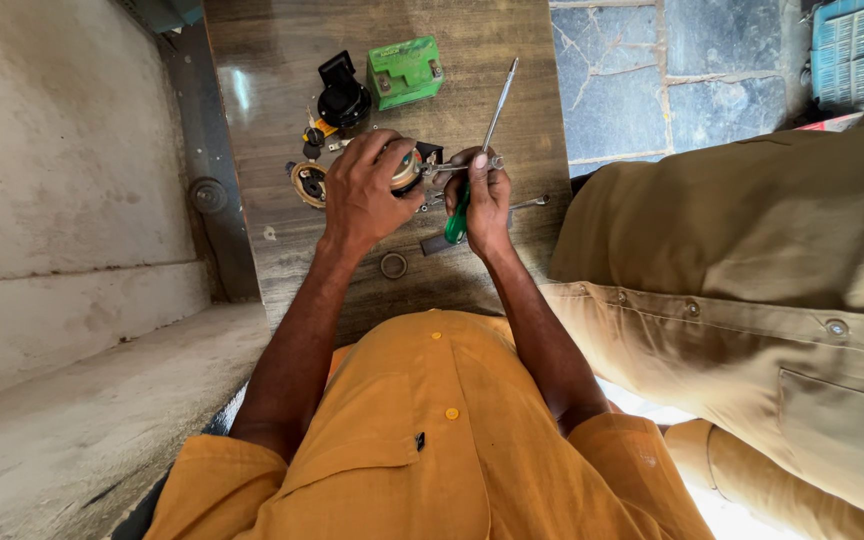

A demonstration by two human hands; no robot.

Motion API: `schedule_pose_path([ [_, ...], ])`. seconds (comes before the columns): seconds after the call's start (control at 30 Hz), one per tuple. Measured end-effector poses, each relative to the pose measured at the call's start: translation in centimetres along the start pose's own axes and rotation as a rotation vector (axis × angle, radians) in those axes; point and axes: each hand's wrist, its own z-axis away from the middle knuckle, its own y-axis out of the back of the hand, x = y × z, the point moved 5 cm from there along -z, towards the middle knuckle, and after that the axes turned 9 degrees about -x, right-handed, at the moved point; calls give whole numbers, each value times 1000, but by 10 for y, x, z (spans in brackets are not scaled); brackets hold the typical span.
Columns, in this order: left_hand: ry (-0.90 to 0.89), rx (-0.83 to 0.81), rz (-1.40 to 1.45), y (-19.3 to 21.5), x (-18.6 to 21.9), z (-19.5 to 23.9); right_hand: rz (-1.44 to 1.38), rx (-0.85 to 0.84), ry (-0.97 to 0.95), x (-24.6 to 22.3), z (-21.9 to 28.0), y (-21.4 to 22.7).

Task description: The person disassembles and repairs a vehicle horn by using a screwdriver to remove screws, adjusting internal wiring, and testing the components while working at a wooden table.

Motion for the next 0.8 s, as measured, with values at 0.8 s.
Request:
schedule_pose_path([
  [0.8,31,21,-19,5,-2,-4,146,52,79,-17,10,-9],
])
